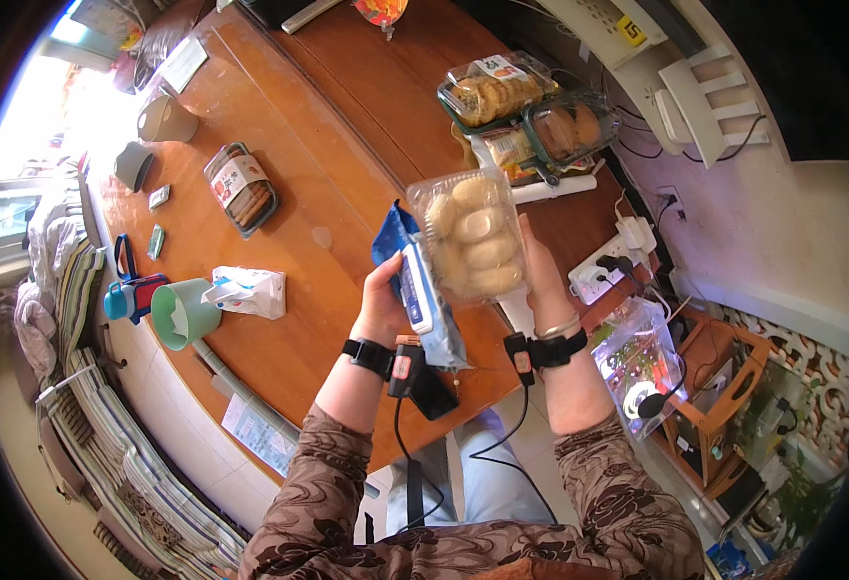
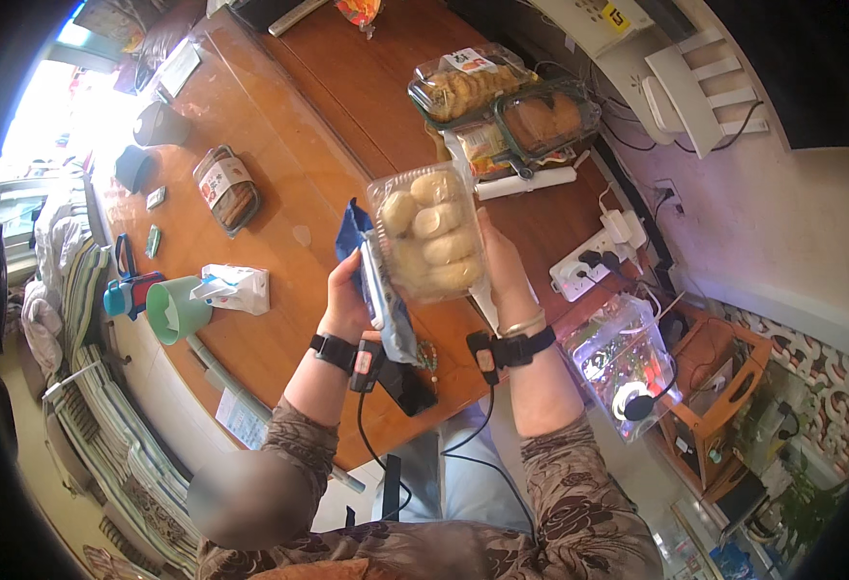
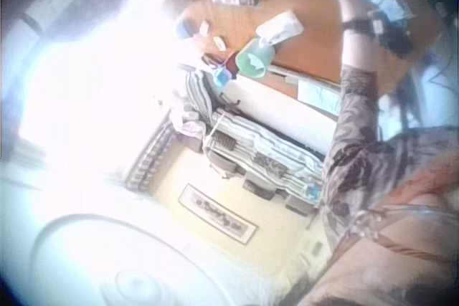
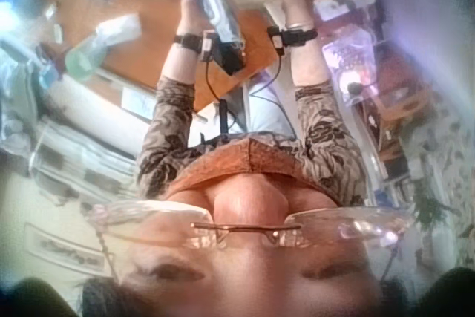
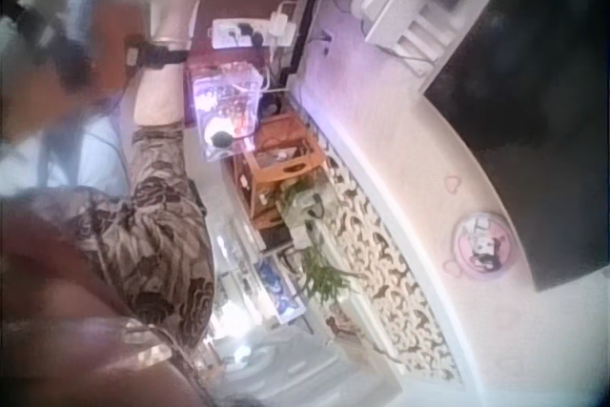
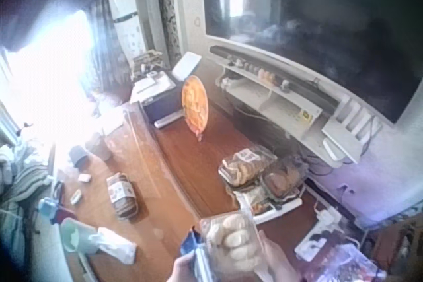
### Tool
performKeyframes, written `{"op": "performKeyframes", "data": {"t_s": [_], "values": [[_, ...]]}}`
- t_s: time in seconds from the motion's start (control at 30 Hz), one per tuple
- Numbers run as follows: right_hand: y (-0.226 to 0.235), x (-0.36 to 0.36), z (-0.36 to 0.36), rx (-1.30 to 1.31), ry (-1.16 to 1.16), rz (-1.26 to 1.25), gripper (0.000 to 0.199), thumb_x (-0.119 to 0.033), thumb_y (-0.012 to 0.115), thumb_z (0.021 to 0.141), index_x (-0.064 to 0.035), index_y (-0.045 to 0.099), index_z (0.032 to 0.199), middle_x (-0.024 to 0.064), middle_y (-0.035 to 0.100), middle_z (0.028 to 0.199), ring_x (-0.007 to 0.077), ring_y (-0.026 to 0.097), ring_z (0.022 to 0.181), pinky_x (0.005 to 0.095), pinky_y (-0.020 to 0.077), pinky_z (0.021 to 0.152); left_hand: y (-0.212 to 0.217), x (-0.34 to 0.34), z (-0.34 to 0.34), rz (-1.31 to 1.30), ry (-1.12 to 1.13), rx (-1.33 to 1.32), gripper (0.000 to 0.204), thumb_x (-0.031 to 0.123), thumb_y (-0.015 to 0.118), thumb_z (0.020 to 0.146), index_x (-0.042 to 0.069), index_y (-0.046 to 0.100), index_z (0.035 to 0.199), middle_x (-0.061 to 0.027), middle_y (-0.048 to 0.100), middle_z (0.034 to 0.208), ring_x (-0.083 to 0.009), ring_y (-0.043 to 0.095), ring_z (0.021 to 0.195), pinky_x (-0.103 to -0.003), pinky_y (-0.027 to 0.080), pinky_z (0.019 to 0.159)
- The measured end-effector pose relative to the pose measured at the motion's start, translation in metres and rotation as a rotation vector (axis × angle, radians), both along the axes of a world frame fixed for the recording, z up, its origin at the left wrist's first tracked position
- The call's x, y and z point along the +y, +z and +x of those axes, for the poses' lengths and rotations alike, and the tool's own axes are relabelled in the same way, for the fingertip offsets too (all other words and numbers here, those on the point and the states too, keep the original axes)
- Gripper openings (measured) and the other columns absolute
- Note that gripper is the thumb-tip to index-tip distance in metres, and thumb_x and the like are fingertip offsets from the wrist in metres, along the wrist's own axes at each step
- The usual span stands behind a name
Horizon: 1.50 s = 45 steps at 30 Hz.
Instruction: The person assembles a long cylindrical object by inserting a smaller piece into it, then wipes the object with a cloth. They move around the room, handling a small stool and a cardboard box, and later wipe a cabinet surface. Finally, they handle packaged food items on a table.
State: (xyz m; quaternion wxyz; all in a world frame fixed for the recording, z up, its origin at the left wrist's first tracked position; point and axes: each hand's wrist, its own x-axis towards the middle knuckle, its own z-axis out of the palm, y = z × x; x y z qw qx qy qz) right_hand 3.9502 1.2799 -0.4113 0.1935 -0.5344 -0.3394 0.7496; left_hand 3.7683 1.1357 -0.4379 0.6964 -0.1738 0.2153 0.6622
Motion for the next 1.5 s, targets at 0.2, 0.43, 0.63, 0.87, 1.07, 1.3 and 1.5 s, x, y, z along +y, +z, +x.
{"op": "performKeyframes", "data": {"t_s": [0.2,0.43,0.63,0.87,1.07,1.3,1.5], "values": [[-0.013,-0.005,0.023,0.015,-0.036,0.110,0.053,-0.046,0.038,0.098,0.0008,0.059,0.114,0.0070,0.060,0.111,0.0150,0.056,0.099,0.0282,0.0456,0.085,0.018,0.016,-0.004,0.089,-0.159,0.173,0.046,0.026,0.060,0.081,0.001,0.052,0.119,-0.0132,0.066,0.099,-0.0262,0.066,0.085,-0.040,0.055,0.077],[0.006,-0.065,0.077,-0.068,-0.173,0.411,0.040,-0.022,0.049,0.094,-0.0017,0.042,0.128,0.0082,0.057,0.115,0.0178,0.057,0.101,0.0300,0.0475,0.087,0.030,0.041,0.029,0.142,-0.436,0.286,0.074,0.021,0.070,0.071,0.001,0.039,0.135,-0.0078,0.058,0.116,-0.0187,0.060,0.100,-0.031,0.048,0.088],[-0.009,-0.057,0.098,-0.073,-0.479,0.567,0.041,-0.018,0.041,0.097,-0.0031,0.036,0.136,0.0083,0.050,0.126,0.0196,0.055,0.108,0.0286,0.0500,0.085,0.007,0.131,0.054,0.140,-0.765,0.269,0.050,0.022,0.071,0.075,0.001,0.057,0.118,-0.0107,0.068,0.101,-0.0209,0.068,0.084,-0.033,0.054,0.081],[-0.049,-0.032,0.084,-0.077,-0.832,0.144,0.049,-0.024,0.042,0.096,-0.0039,0.033,0.141,0.0084,0.047,0.131,0.0177,0.047,0.117,0.0290,0.0402,0.092,0.003,0.187,0.064,0.055,-0.949,0.253,0.041,0.023,0.073,0.070,0.005,0.063,0.106,-0.0126,0.069,0.095,-0.0252,0.067,0.082,-0.040,0.053,0.081],[-0.087,-0.028,0.060,-0.136,-0.896,0.239,0.057,-0.026,0.057,0.090,0.0042,0.042,0.135,0.0102,0.048,0.135,0.0185,0.046,0.117,0.0293,0.0342,0.099,-0.030,0.185,0.055,0.088,-0.889,0.304,0.042,0.019,0.068,0.073,0.003,0.061,0.111,-0.0117,0.069,0.095,-0.0253,0.067,0.084,-0.039,0.053,0.082],[0.027,0.035,0.156,-0.381,-0.635,0.493,0.059,-0.022,0.073,0.075,-0.0006,0.052,0.126,0.0114,0.059,0.109,0.0172,0.058,0.095,0.0298,0.0469,0.083,0.002,0.136,0.039,0.303,-0.597,0.524,0.075,0.025,0.069,0.069,-0.001,0.043,0.134,-0.0094,0.053,0.130,-0.0188,0.056,0.111,-0.034,0.045,0.096],[-0.029,0.214,0.149,-0.763,0.578,0.431,0.089,-0.067,0.062,0.073,0.0051,0.054,0.123,0.0195,0.061,0.119,0.0254,0.057,0.112,0.0310,0.0407,0.096,0.001,0.172,0.094,0.183,-0.481,0.372,0.033,0.023,0.062,0.084,0.001,0.060,0.108,-0.0102,0.068,0.098,-0.0223,0.066,0.085,-0.035,0.052,0.083]]}}
